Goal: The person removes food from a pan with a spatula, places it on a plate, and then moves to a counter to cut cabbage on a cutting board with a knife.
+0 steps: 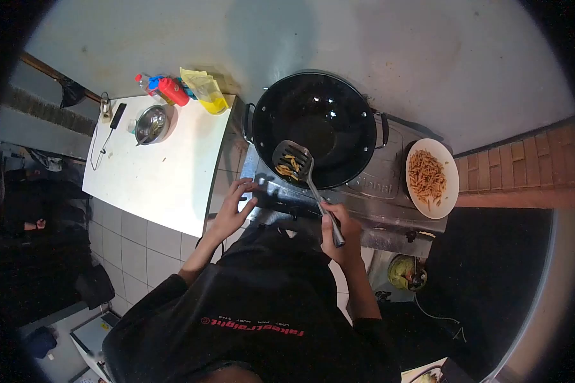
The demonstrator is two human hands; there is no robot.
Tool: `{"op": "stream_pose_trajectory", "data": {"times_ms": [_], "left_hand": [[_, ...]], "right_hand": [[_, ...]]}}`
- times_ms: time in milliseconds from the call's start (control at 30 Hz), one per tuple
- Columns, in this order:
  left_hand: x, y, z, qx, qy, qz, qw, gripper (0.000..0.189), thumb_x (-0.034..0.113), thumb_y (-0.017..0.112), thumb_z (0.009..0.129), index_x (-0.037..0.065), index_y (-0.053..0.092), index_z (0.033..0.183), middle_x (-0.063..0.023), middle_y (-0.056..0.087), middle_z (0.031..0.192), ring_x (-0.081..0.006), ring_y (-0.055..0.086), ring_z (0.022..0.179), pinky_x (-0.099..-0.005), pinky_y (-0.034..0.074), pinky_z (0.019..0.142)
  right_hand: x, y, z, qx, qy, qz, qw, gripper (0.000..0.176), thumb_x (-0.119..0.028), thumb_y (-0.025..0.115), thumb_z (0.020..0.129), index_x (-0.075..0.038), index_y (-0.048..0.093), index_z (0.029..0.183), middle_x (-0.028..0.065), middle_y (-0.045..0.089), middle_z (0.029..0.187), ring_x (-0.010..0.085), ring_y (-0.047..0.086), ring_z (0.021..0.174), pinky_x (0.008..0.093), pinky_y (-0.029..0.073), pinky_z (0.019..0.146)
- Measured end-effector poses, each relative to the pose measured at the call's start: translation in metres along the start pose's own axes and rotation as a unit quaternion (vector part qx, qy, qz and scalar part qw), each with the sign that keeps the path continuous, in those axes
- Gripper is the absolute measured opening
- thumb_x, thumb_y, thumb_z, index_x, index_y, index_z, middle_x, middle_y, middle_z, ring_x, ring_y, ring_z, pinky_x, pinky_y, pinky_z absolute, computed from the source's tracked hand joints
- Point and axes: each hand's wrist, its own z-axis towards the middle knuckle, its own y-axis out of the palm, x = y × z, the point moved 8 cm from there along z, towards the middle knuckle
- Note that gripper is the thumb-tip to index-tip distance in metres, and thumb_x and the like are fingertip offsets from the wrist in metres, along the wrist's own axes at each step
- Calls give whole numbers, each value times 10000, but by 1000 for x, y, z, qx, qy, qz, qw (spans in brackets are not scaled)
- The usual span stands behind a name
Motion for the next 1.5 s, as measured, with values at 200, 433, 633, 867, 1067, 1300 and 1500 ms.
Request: {"op": "stream_pose_trajectory", "data": {"times_ms": [200, 433, 633, 867, 1067, 1300, 1500], "left_hand": [[46, -9, 19, 23, 111, 81, 990, 320, 135, 617, 936, 25, 573, 1234, -164, 497, 1293, -360, 540, 1203, -404, 458, 990], [61, -4, 33, 48, 175, 216, 959, 320, 137, 644, 906, 53, 585, 1208, -151, 519, 1217, -343, 542, 1139, -439, 455, 950], [58, -4, 39, 48, 164, 248, 954, 325, 173, 641, 907, 45, 591, 1202, -138, 526, 1201, -318, 523, 1108, -427, 440, 942], [61, -3, 43, 56, 172, 280, 943, 321, 199, 656, 902, 43, 609, 1179, -139, 527, 1196, -318, 523, 1101, -425, 439, 938], [68, -4, 46, 65, 180, 307, 932, 314, 214, 654, 904, 47, 617, 1168, -129, 528, 1187, -309, 525, 1088, -416, 438, 920], [68, -12, 48, 95, 172, 310, 930, 272, 187, 659, 897, 54, 616, 1130, -114, 528, 1153, -302, 525, 1025, -416, 431, 857], [68, -22, 50, 126, 164, 276, 939, 252, 118, 648, 878, 60, 585, 1115, -108, 553, 1127, -301, 525, 1011, -424, 426, 864]], "right_hand": [[1, 6, 5, 42, -28, 22, 998, 151, -47, 549, 938, -6, 624, 1062, 110, 615, 716, 167, 590, 592, 291, 435, 580], [0, 10, 14, 62, -5, 73, 995, 133, -32, 530, 945, -9, 622, 1038, 18, 528, 645, 47, 485, 594, 244, 367, 551], [-6, 13, 27, 58, 17, 95, 994, 113, -31, 525, 960, -8, 618, 1019, 8, 525, 635, 49, 489, 585, 243, 371, 547], [2, 15, 32, 60, 29, 132, 989, 128, -25, 495, 986, 7, 617, 1014, 13, 543, 657, 48, 507, 599, 236, 386, 551], [26, 18, 24, 80, 63, 196, 975, 146, -29, 473, 1000, 13, 612, 1005, 0, 504, 641, 58, 496, 591, 236, 400, 562], [20, 20, 30, 91, 106, 190, 972, 139, -12, 480, 988, 8, 618, 998, 9, 519, 628, 65, 508, 577, 236, 405, 553], [26, 21, 37, 107, 176, 204, 957, 161, 2, 484, 954, -4, 640, 993, 19, 536, 605, 68, 525, 556, 236, 398, 521]]}}
